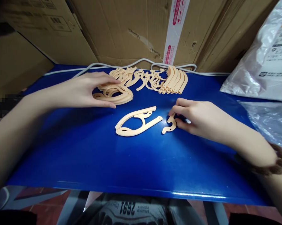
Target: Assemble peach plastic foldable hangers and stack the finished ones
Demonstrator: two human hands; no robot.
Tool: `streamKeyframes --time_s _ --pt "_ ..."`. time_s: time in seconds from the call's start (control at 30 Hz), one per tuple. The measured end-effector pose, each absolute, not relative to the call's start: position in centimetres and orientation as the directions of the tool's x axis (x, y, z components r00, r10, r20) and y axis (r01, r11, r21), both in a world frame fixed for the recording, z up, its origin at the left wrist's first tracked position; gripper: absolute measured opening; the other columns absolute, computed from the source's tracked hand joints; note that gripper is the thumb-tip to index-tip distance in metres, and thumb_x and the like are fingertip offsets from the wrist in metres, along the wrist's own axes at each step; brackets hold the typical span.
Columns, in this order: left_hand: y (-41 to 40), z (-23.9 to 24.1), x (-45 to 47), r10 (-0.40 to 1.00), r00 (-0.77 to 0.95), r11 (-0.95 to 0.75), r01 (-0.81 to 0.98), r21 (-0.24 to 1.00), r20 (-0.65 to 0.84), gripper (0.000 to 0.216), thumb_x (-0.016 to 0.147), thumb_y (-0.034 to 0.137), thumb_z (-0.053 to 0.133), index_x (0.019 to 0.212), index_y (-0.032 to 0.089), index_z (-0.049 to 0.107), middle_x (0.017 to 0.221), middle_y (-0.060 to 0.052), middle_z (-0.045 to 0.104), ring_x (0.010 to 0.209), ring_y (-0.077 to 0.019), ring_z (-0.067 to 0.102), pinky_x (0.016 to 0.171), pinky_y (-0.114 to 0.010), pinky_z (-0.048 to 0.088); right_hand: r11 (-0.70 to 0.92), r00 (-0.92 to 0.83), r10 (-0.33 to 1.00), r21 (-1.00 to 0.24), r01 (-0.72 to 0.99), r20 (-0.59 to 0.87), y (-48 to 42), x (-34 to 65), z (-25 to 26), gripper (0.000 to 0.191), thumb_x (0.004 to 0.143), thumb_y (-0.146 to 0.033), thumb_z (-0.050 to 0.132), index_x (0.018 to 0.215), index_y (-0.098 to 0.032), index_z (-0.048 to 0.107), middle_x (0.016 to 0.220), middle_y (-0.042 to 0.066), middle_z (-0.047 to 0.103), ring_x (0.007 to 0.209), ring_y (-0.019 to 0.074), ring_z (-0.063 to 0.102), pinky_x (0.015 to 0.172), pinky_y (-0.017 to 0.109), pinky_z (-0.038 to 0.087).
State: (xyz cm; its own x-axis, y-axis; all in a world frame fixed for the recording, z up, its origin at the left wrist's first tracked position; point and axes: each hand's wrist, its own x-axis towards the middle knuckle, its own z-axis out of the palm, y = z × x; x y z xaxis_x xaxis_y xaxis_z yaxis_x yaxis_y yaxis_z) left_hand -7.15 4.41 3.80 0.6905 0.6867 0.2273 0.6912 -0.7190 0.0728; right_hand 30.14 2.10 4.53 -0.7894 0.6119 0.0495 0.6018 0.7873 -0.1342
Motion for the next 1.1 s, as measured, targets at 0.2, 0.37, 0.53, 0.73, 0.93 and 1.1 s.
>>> streamKeyframes --time_s 0.2,0.37,0.53,0.73,0.93,1.1 --pt "4.8 3.7 -7.5 0.81 0.572 -0.581 0.752 0.311 0.13 0.063 0.084 0.061 0.064 0.133 0.022 0.058 0.129 -0.006 0.061 0.111 -0.0235 0.059 0.101 -0.04 0.046 0.761 -0.767 0.639 -0.091 0.642 -0.068 2.1 29.7 4.7 0.025 0.096 -0.037 0.043 0.105 -0.024 0.062 0.099 0.004 0.064 0.075 0.0174 0.064 0.065 0.03 0.048" --pt "4.9 3.4 -7.6 0.795 0.586 -0.603 0.734 0.312 0.159 0.064 0.085 0.064 0.062 0.133 0.021 0.058 0.125 -0.006 0.063 0.109 -0.0224 0.059 0.098 -0.037 0.047 0.738 -0.746 0.662 -0.109 0.666 -0.073 2.3 29.6 4.4 0.026 0.096 -0.036 0.041 0.106 -0.022 0.06 0.102 0.005 0.066 0.077 0.0181 0.066 0.067 0.031 0.049" --pt "4.8 3.0 -7.0 0.762 0.601 -0.648 0.704 0.292 0.241 0.058 0.089 0.062 0.058 0.128 0.018 0.06 0.126 -0.007 0.062 0.112 -0.0225 0.058 0.1 -0.038 0.047 0.738 -0.746 0.664 -0.11 0.665 -0.053 2.4 29.7 3.9 0.024 0.096 -0.035 0.04 0.106 -0.022 0.058 0.103 0.005 0.067 0.078 0.0185 0.066 0.067 0.031 0.049" --pt "4.8 2.4 -6.5 0.75 0.599 -0.659 0.71 0.248 0.28 0.056 0.087 0.051 0.063 0.131 0.017 0.055 0.13 -0.008 0.061 0.118 -0.0265 0.056 0.103 -0.044 0.045 0.734 -0.739 0.672 -0.093 0.672 -0.037 2.4 29.6 3.5 0.025 0.097 -0.036 0.04 0.109 -0.023 0.057 0.104 0.004 0.067 0.081 0.0191 0.067 0.067 0.031 0.049" --pt "5.1 2.2 -6.8 0.767 0.588 -0.639 0.733 0.232 0.256 0.058 0.084 0.045 0.065 0.135 0.02 0.052 0.132 -0.008 0.06 0.119 -0.0301 0.056 0.102 -0.047 0.044 0.737 -0.741 0.671 -0.084 0.67 -0.026 2.4 29.5 3.5 0.027 0.097 -0.036 0.039 0.112 -0.022 0.057 0.103 0.004 0.068 0.08 0.0187 0.066 0.066 0.03 0.049" --pt "5.1 2.2 -6.9 0.777 0.58 -0.628 0.743 0.231 0.245 0.058 0.083 0.046 0.064 0.134 0.021 0.053 0.132 -0.008 0.06 0.117 -0.0301 0.056 0.1 -0.045 0.044 0.742 -0.744 0.668 -0.068 0.667 -0.015 2.4 29.6 3.4 0.028 0.097 -0.035 0.039 0.114 -0.022 0.057 0.104 0.005 0.068 0.08 0.0182 0.067 0.066 0.029 0.048"
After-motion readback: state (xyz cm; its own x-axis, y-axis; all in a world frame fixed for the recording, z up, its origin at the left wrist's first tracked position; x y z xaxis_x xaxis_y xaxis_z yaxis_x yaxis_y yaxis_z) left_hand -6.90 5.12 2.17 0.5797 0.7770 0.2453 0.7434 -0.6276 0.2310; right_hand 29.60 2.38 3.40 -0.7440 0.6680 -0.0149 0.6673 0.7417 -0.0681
